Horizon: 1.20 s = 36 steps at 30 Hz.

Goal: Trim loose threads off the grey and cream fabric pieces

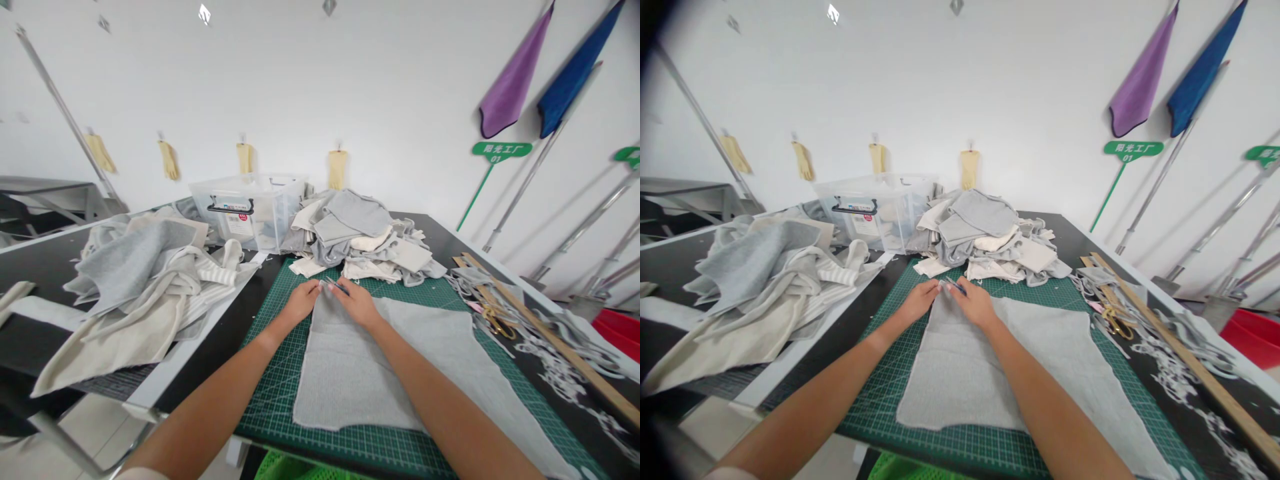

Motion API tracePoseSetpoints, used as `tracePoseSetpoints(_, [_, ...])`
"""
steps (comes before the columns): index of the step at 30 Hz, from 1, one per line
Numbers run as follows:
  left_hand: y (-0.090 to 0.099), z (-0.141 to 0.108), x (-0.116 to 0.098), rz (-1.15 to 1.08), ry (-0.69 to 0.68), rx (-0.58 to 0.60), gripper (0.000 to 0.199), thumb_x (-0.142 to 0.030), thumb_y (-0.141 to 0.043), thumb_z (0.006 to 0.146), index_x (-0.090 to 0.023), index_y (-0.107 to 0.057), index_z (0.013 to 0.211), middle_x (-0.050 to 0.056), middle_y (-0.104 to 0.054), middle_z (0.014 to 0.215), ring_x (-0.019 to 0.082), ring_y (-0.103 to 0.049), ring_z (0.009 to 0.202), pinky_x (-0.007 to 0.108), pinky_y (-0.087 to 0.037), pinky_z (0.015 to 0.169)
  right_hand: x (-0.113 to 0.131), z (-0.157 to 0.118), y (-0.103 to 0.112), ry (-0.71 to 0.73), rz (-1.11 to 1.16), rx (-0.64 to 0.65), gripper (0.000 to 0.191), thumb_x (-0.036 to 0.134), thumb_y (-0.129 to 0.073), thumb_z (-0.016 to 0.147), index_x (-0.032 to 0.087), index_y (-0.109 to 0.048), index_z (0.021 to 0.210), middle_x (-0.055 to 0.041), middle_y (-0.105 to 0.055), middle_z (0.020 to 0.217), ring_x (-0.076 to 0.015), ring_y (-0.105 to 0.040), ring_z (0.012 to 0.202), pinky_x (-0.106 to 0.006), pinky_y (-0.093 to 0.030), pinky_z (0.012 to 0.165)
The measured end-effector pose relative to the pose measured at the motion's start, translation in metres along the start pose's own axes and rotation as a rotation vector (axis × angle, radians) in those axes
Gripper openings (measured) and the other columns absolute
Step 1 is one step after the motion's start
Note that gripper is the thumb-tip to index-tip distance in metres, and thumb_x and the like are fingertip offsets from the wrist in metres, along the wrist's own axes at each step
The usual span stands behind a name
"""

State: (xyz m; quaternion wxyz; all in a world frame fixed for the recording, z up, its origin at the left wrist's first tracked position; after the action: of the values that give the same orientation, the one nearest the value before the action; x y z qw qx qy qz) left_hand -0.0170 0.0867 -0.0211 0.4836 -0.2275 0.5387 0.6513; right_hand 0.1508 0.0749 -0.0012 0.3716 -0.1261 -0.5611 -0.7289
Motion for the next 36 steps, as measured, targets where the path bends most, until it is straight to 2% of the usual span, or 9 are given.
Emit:
tracePoseSetpoints(5, [0.001, 0.001, 0.006, -0.087, 0.034, -0.06, 0.031, -0.039, -0.051, 0.093, -0.016, -0.071, 0.099, 0.006, -0.073, 0.095, 0.019, -0.064, 0.089, 0.027, -0.049, 0.08, 0.001, 0.0, 0.0, 0.008, -0.004, -0.001, 0.044, 0.063, -0.037, 0.099, 0.025, -0.056, 0.085, 0.0023, -0.061, 0.073, -0.0164, -0.059, 0.071, -0.024, -0.036, 0.067])
tracePoseSetpoints(8, [-0.002, 0.002, 0.007, -0.155, 0.034, -0.039, 0.031, -0.04, -0.053, 0.093, -0.016, -0.071, 0.101, 0.006, -0.074, 0.098, 0.019, -0.065, 0.091, 0.028, -0.05, 0.084, 0.002, 0.0, 0.0, 0.015, -0.023, -0.006, 0.043, 0.062, -0.038, 0.099, 0.025, -0.056, 0.085, 0.0019, -0.062, 0.074, -0.0164, -0.059, 0.07, -0.024, -0.035, 0.065])
tracePoseSetpoints(15, [-0.007, 0.004, -0.002, -0.26, -0.066, 0.024, 0.031, -0.037, -0.052, 0.094, -0.015, -0.069, 0.107, 0.008, -0.073, 0.107, 0.02, -0.066, 0.1, 0.029, -0.049, 0.093, 0.003, -0.001, 0.0, 0.027, -0.041, -0.008, 0.041, 0.058, -0.038, 0.1, 0.025, -0.057, 0.085, 0.0015, -0.063, 0.075, -0.0165, -0.059, 0.07, -0.024, -0.035, 0.066])
tracePoseSetpoints(19, [-0.008, 0.004, -0.004, -0.184, -0.077, 0.042, 0.032, -0.039, -0.049, 0.096, -0.015, -0.068, 0.104, 0.006, -0.072, 0.101, 0.019, -0.064, 0.094, 0.027, -0.049, 0.088, 0.001, -0.001, 0.003, -0.003, -0.055, -0.043, 0.043, 0.06, -0.038, 0.099, 0.025, -0.056, 0.083, 0.0011, -0.062, 0.074, -0.0168, -0.057, 0.068, -0.025, -0.034, 0.064])
tracePoseSetpoints(23, [-0.007, 0.004, -0.005, -0.069, -0.077, 0.048, 0.03, -0.038, -0.045, 0.098, -0.016, -0.065, 0.1, 0.005, -0.069, 0.099, 0.018, -0.062, 0.094, 0.027, -0.047, 0.089, 0.004, -0.001, 0.004, 0.005, -0.02, -0.018, 0.043, 0.059, -0.038, 0.099, 0.024, -0.057, 0.082, 0.0015, -0.061, 0.072, -0.0164, -0.056, 0.068, -0.025, -0.035, 0.065])
tracePoseSetpoints(29, [-0.008, 0.004, -0.003, -0.041, -0.075, 0.031, 0.03, -0.036, -0.039, 0.1, -0.017, -0.063, 0.101, 0.005, -0.068, 0.1, 0.018, -0.061, 0.096, 0.027, -0.046, 0.088, 0.01, -0.002, 0.003, 0.057, 0.033, 0.024, 0.043, 0.056, -0.04, 0.099, 0.023, -0.059, 0.079, 0.0015, -0.062, 0.072, -0.0151, -0.055, 0.069, -0.024, -0.036, 0.066])
tracePoseSetpoints(36, [-0.011, 0.006, 0.0, 0.006, -0.076, 0.055, 0.031, -0.039, -0.038, 0.101, -0.018, -0.06, 0.094, 0.002, -0.066, 0.094, 0.017, -0.059, 0.089, 0.027, -0.045, 0.082, 0.005, -0.001, 0.002, 0.051, 0.014, -0.023, 0.042, 0.054, -0.043, 0.099, 0.022, -0.057, 0.076, 0.0025, -0.06, 0.07, -0.0137, -0.053, 0.065, -0.024, -0.032, 0.063])
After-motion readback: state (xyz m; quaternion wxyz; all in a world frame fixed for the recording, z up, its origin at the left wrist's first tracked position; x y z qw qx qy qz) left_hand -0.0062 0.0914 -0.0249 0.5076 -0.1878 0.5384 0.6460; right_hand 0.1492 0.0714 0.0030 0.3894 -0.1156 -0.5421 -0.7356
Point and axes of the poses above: each hand's wrist, its own z-axis towards the middle knuckle, its own y-axis out of the back of the hand, x = y × z, the point moved 7 cm from there along z, towards the middle knuckle
